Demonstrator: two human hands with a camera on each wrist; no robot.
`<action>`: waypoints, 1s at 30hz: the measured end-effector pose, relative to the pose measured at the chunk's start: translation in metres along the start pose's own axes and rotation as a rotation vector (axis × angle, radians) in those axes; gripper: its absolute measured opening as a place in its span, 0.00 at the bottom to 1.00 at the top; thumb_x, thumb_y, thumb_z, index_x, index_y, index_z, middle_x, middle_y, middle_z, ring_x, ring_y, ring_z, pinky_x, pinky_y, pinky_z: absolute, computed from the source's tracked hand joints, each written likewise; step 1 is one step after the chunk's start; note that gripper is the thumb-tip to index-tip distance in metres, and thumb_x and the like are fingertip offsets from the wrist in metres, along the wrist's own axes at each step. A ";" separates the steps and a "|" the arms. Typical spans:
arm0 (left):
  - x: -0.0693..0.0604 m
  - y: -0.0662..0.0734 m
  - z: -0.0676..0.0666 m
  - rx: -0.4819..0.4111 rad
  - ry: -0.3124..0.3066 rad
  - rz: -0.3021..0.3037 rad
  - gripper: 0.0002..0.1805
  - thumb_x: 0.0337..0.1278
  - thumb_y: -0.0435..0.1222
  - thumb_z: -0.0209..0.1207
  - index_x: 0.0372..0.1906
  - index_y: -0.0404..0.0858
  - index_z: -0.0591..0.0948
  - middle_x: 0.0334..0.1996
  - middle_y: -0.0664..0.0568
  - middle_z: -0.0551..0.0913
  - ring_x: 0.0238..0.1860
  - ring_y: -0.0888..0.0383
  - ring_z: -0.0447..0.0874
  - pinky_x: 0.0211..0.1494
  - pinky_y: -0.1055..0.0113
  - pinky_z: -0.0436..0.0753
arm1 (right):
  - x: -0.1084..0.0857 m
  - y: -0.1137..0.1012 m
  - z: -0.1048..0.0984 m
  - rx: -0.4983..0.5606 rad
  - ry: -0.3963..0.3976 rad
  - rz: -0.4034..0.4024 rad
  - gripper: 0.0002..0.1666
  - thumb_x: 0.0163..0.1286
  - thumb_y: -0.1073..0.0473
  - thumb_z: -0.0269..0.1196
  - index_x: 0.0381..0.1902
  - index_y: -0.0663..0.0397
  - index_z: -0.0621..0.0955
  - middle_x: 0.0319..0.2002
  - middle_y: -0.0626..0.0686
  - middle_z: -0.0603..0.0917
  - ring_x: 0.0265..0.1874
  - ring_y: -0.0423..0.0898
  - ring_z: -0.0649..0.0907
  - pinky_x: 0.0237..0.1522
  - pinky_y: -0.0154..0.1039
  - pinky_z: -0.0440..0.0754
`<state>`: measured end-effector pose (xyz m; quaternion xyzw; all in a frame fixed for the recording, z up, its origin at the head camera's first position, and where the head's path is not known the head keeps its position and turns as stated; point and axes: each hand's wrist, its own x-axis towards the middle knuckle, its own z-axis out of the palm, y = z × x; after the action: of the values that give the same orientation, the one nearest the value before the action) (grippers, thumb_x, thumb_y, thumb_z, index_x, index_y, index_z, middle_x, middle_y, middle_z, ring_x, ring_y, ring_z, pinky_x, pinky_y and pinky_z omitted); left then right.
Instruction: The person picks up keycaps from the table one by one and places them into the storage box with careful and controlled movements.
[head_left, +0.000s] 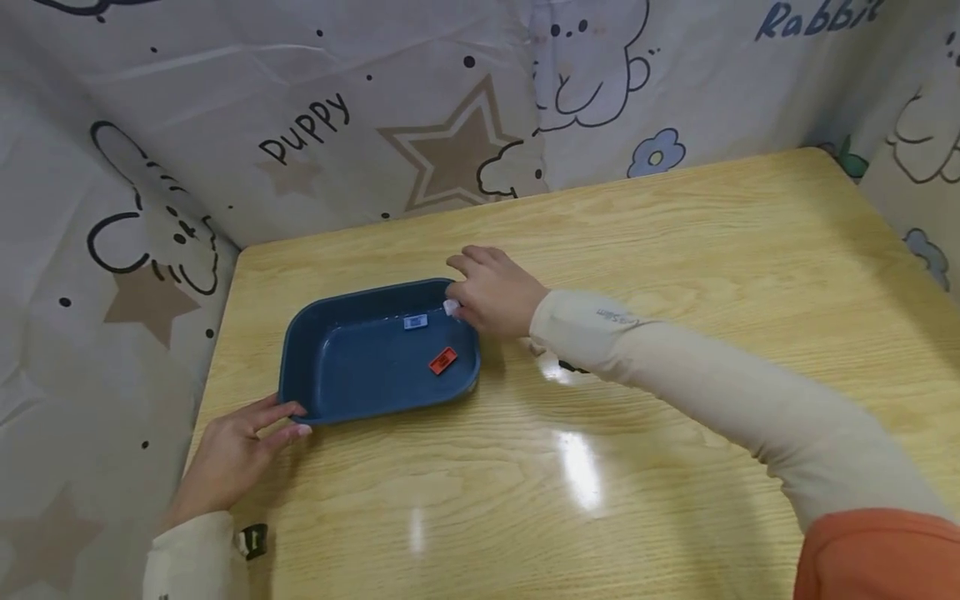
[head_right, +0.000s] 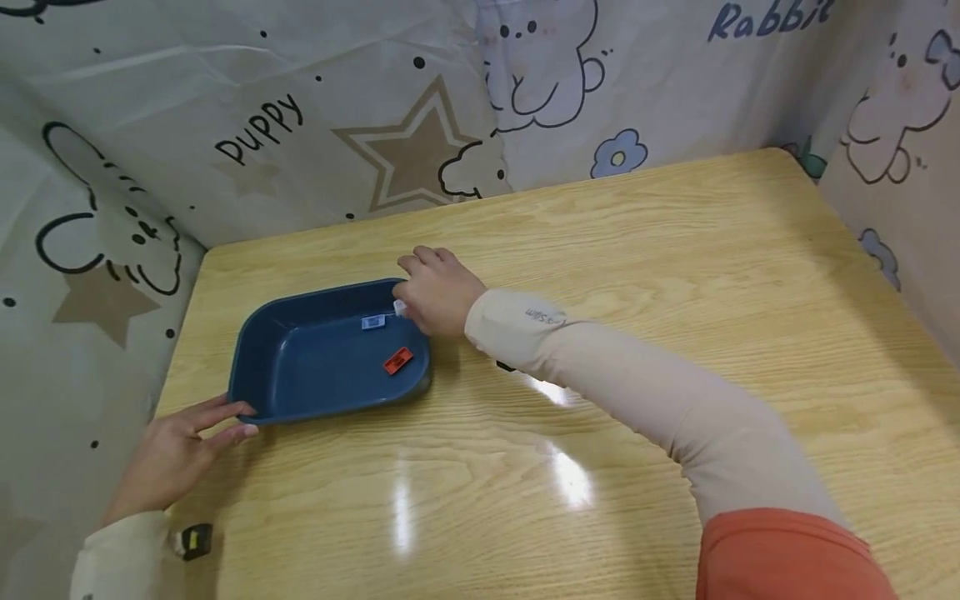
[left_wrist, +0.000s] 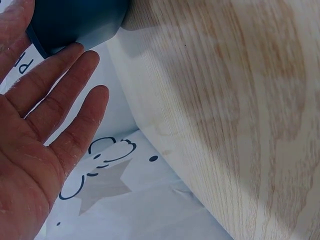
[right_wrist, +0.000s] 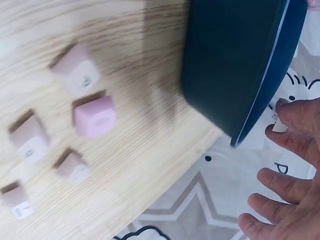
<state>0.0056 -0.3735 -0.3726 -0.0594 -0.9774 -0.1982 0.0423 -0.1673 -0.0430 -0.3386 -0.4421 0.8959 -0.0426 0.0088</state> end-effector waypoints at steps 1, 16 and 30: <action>0.000 0.000 0.000 0.000 -0.001 0.001 0.12 0.48 0.38 0.69 0.39 0.38 0.87 0.50 0.28 0.81 0.50 0.32 0.82 0.45 0.40 0.81 | 0.002 -0.002 0.000 -0.010 -0.005 -0.006 0.16 0.71 0.50 0.58 0.52 0.47 0.82 0.67 0.60 0.72 0.69 0.59 0.68 0.72 0.54 0.65; -0.001 0.000 0.001 -0.019 0.015 0.013 0.12 0.48 0.37 0.70 0.39 0.37 0.87 0.50 0.28 0.81 0.49 0.32 0.83 0.39 0.46 0.83 | 0.015 -0.014 0.010 -0.044 -0.033 -0.020 0.21 0.70 0.45 0.57 0.58 0.43 0.78 0.70 0.59 0.67 0.70 0.61 0.65 0.71 0.56 0.64; -0.001 0.000 0.001 -0.025 -0.003 -0.028 0.11 0.49 0.39 0.69 0.39 0.39 0.87 0.51 0.28 0.80 0.51 0.32 0.81 0.43 0.43 0.82 | 0.002 0.005 0.006 -0.007 0.022 0.064 0.28 0.71 0.44 0.56 0.65 0.45 0.71 0.71 0.60 0.65 0.70 0.62 0.65 0.71 0.56 0.65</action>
<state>0.0061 -0.3730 -0.3738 -0.0463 -0.9757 -0.2109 0.0374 -0.1726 -0.0422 -0.3452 -0.4127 0.9098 -0.0441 -0.0009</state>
